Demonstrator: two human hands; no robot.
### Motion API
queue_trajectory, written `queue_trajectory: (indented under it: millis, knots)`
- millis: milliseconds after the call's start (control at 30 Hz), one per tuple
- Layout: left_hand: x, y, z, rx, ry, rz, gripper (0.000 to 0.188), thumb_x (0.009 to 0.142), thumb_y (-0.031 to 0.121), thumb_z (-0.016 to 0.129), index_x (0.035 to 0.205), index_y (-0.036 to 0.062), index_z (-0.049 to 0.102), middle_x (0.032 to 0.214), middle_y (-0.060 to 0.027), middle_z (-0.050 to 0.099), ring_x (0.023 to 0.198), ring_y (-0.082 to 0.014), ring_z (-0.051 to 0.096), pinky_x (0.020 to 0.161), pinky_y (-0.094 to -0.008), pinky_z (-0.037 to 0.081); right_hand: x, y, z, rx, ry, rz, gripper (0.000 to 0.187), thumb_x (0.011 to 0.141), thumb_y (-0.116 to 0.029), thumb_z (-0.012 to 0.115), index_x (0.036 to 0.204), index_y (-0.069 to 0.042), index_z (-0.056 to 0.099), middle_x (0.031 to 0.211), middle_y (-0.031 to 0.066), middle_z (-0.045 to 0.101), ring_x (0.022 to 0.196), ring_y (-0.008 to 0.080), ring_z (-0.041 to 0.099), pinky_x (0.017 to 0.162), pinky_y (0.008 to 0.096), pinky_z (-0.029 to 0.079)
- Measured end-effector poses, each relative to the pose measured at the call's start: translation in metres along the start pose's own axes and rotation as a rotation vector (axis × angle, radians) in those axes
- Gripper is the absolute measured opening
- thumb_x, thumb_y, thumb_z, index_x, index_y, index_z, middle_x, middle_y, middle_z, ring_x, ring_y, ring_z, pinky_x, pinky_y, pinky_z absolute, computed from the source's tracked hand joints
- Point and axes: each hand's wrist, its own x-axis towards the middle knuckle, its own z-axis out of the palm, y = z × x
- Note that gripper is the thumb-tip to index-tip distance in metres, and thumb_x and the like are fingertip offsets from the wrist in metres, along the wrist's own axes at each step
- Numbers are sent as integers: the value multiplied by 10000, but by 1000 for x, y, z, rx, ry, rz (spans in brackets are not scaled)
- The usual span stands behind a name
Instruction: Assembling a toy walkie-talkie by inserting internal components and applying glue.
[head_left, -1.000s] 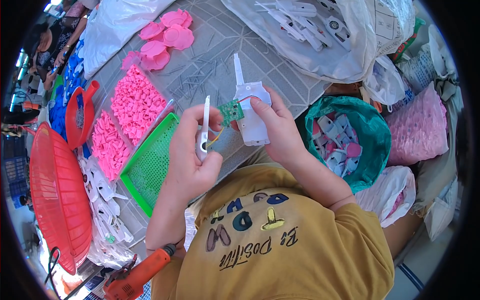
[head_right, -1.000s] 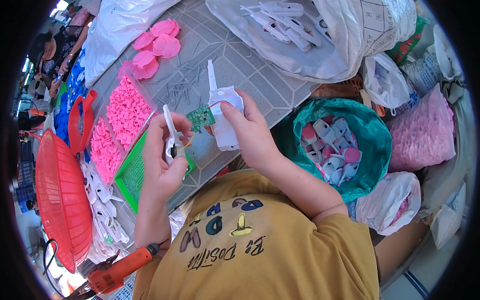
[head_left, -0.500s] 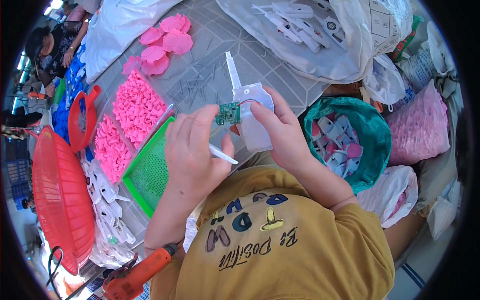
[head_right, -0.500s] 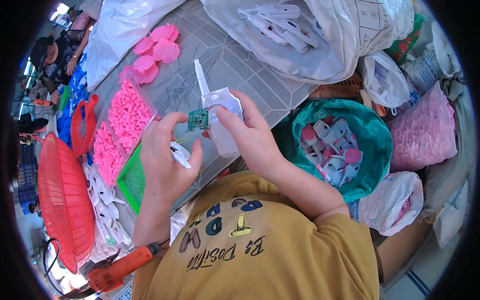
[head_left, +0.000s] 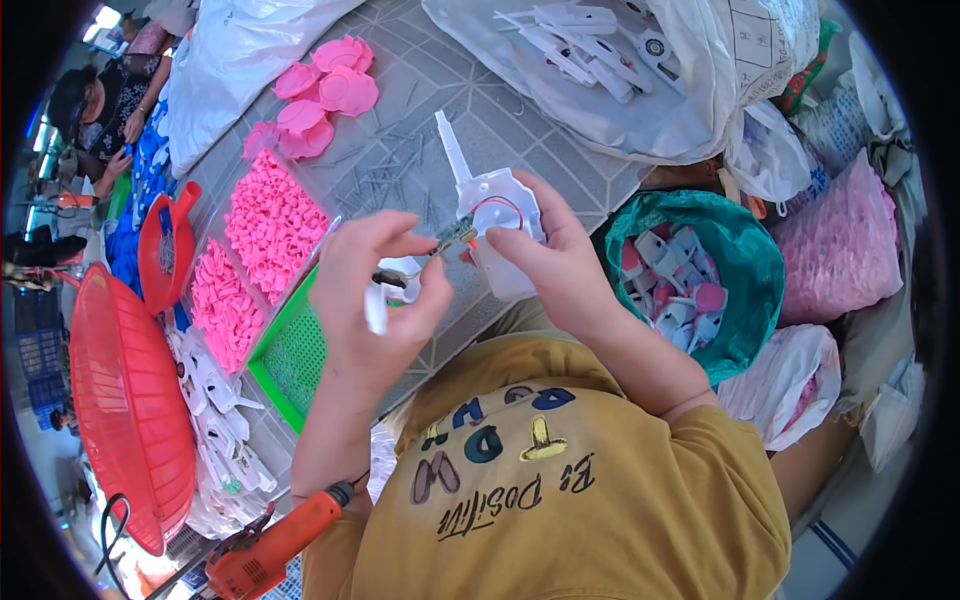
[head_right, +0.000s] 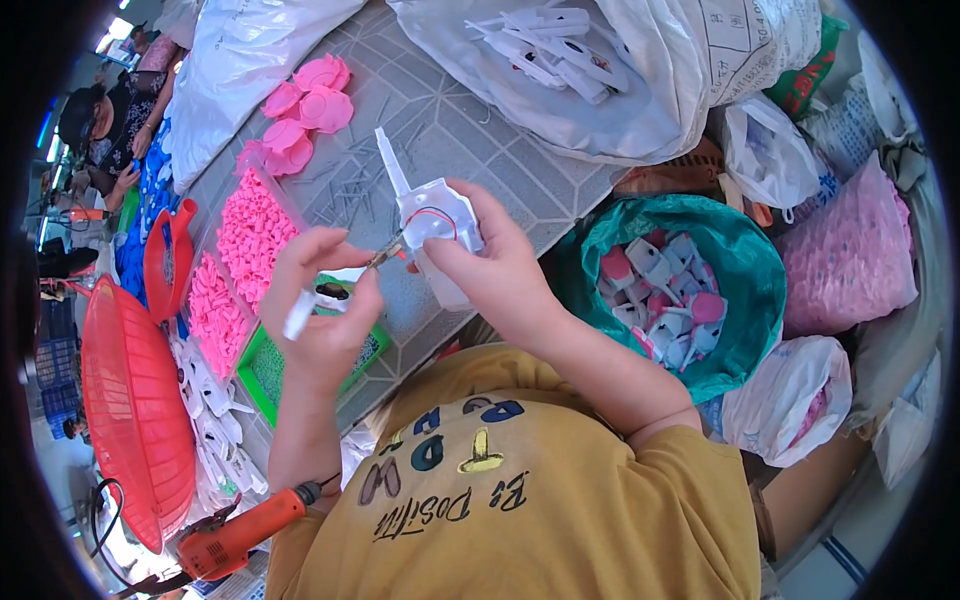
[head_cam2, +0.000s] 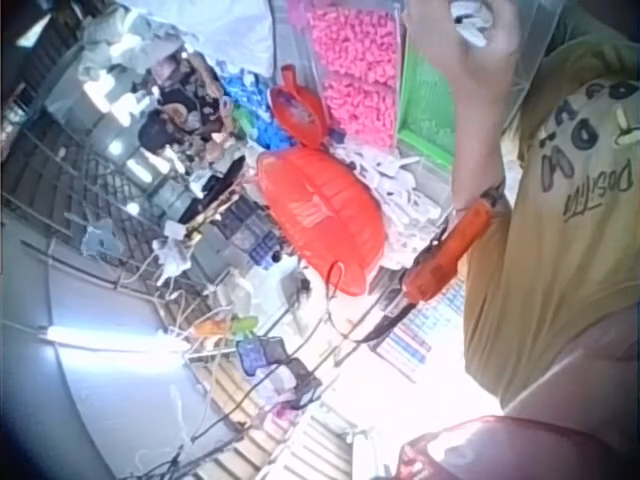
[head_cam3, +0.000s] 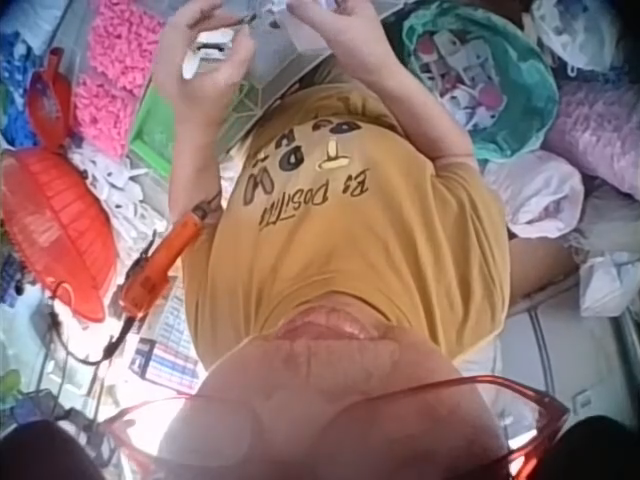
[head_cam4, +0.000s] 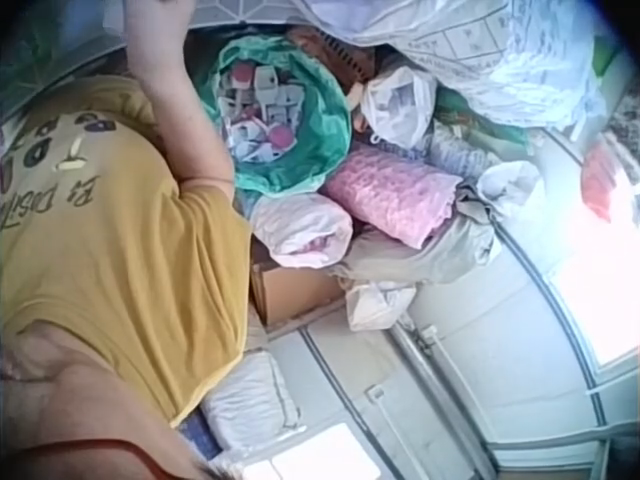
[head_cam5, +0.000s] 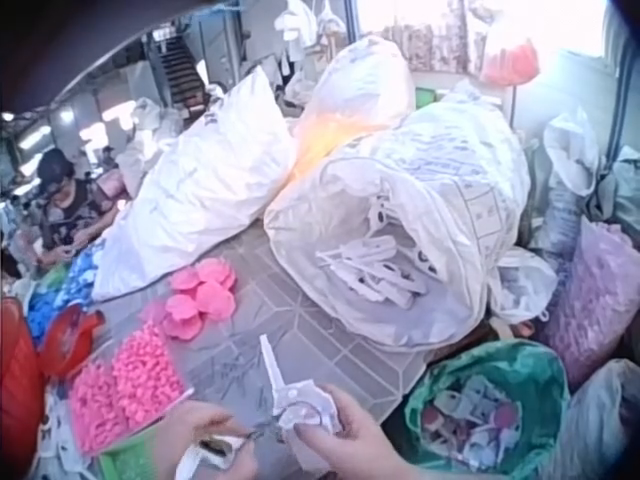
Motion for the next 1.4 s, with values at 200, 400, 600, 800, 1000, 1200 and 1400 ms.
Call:
queue_trajectory:
  millis: [200,400,600,800,1000,1200,1400]
  knots:
    - [24,2,-19,-673,-337,-779,352,707,37,716,1040,20,604,827,-82,718,787,-107,659,686,-247,473,1,4,-6,-274,-59,-84,455,981,-117,526,1428,-66,458,1253,44,582,1130,124,563,955,279,450]
    - [29,-12,-17,-702,-367,-828,283,715,74,696,974,21,596,797,-73,710,745,-104,651,691,-248,466,0,-3,-4,-280,-166,59,439,1000,-185,409,1411,-53,483,1246,67,603,1140,143,565,990,298,430]
    - [32,-21,-16,-691,-434,-850,236,709,79,683,909,11,578,748,-61,698,709,-91,631,673,-240,454,-1,-2,-7,203,-305,225,447,976,-204,441,1390,-49,501,1226,84,620,1065,166,603,925,296,467]
    - [32,-14,-11,-504,-455,-840,215,704,84,671,874,-8,574,676,-47,666,657,-81,595,611,-255,454,-2,4,3,-92,-142,123,412,986,-220,577,1359,-57,518,1176,56,629,1002,119,604,857,293,500]
    - [21,-7,-4,-400,-303,-775,237,725,100,694,893,-18,575,694,-59,659,655,-91,595,610,-265,477,-4,8,2,-64,-135,138,360,1006,-179,575,1339,-51,530,1152,41,635,1003,102,608,842,268,506]
    - [16,-8,0,-412,-226,-762,235,740,65,728,911,-4,583,733,-55,659,661,-90,607,607,-247,472,-6,2,6,-21,-108,174,355,1003,-166,576,1333,-44,530,1141,53,649,974,106,635,829,269,525]
    - [13,-5,-2,-524,-196,-747,223,740,30,746,898,11,590,737,-29,657,663,-68,600,601,-233,461,-5,10,6,-26,-78,144,337,998,-149,579,1314,-38,542,1113,52,664,946,103,646,805,254,525]
